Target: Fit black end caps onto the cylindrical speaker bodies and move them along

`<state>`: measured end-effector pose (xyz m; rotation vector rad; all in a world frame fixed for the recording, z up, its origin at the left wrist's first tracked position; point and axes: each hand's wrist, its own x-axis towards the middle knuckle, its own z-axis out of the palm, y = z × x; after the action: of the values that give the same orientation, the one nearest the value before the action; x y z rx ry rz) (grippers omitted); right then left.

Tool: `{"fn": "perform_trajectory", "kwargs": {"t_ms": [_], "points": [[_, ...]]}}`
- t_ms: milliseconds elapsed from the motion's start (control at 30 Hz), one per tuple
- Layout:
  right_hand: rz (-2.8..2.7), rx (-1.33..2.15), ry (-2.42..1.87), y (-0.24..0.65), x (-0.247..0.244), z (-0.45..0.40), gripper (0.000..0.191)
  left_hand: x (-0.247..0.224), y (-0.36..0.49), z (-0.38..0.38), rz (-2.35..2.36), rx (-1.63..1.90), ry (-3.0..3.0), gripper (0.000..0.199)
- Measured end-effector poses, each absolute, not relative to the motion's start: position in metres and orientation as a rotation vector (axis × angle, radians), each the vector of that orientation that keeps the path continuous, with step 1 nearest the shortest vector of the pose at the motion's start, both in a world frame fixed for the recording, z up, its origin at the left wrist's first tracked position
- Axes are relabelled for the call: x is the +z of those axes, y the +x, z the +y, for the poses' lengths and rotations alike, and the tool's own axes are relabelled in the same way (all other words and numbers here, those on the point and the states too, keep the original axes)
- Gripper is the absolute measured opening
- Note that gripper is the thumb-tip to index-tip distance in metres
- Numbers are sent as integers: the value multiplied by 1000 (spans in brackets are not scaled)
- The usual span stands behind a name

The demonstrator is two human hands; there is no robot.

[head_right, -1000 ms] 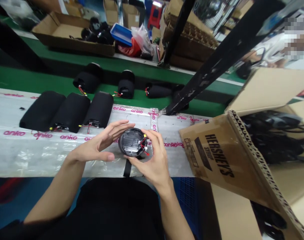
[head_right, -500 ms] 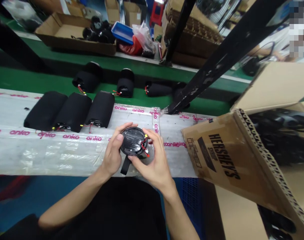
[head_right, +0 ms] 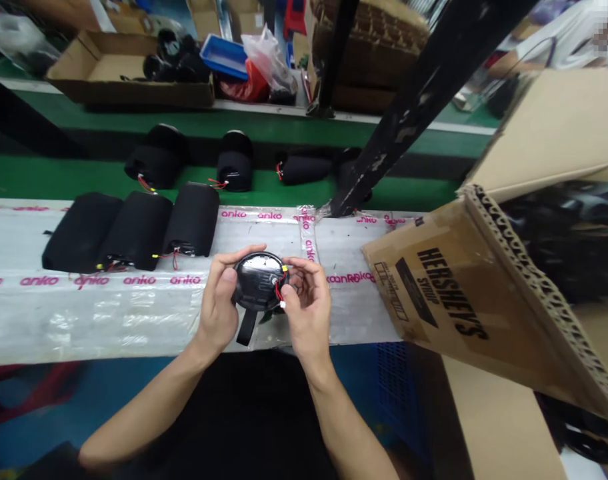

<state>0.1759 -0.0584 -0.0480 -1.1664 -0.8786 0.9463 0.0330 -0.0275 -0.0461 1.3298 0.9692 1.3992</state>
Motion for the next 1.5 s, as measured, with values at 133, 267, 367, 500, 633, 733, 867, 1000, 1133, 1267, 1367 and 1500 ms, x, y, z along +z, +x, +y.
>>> {"fn": "perform_trajectory", "kwargs": {"t_ms": [133,267,367,500,633,733,867,1000,1133,1267,1367,1500], "points": [[-876,928,-1193,174,-39,-59,33,-47,31,-22,975,1464,1326,20],[-970,692,-1235,165,-29,-65,18,-43,31,-28,1096,1492,1469,24],[-963,723,-1253,163,-28,-66,23,-40,31,-31,1119,1439,1432,27],[-864,915,-1166,169,-34,-60,32,-40,33,-30,1017,1466,1300,25],[-812,885,-1072,171,-40,-57,19,-38,40,-38,1104,1542,1323,25],[-861,836,-1087,169,-38,-59,12,-34,40,-43,1258,1531,1424,30],[-878,863,-1129,169,-36,-56,14,-39,28,-25,1216,1460,1512,28],[-847,939,-1113,171,-39,-50,34,-48,20,0,863,1321,1489,47],[-907,903,-1145,174,-37,-52,30,-47,27,-4,842,1202,1414,62],[-966,830,-1212,175,-31,-58,25,-46,29,-11,923,1253,1463,61],[-924,883,-1220,174,-33,-58,26,-47,25,-8,845,1247,1490,59],[-837,929,-1177,171,-41,-55,29,-47,20,-3,775,1155,1473,58]]}}
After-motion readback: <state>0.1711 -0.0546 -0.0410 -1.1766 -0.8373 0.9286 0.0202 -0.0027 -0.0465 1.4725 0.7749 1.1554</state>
